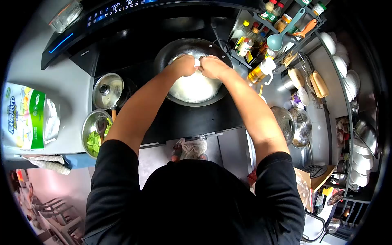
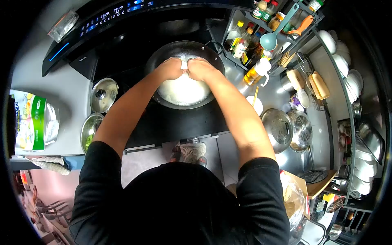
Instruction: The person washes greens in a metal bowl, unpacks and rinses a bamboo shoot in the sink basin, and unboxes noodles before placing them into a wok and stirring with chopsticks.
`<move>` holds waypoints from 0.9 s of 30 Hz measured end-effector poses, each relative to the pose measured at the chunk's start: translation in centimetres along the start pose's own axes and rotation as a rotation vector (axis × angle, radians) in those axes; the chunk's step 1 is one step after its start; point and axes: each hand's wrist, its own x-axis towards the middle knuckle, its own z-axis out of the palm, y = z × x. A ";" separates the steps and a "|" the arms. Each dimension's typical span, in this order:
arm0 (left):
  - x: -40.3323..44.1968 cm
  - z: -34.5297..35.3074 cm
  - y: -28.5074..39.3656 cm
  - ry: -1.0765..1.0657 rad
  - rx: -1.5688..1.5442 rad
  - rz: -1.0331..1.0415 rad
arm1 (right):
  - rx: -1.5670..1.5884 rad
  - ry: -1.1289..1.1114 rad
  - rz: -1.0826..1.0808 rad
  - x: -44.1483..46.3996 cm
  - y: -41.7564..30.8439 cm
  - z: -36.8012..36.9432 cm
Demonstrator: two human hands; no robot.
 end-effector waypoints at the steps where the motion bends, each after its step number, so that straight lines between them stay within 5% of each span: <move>1: 0.2 0.2 0.0 0.003 -0.007 -0.026 | 0.017 -0.009 0.035 0.3 0.0 0.5; 8: 1.1 0.6 -0.2 -0.108 -0.351 -0.250 | 0.281 -0.140 0.357 0.9 -0.3 0.4; 12: 1.5 1.2 -2.1 -0.127 -0.553 -0.325 | 0.608 -0.028 0.482 0.5 1.5 1.5; 19: 0.4 -1.4 -1.6 -0.135 -1.029 -0.402 | 0.563 0.092 0.538 1.2 2.0 0.5; 27: 0.6 0.7 -3.3 0.084 -0.659 -0.354 | 0.758 0.045 0.586 1.5 2.3 1.7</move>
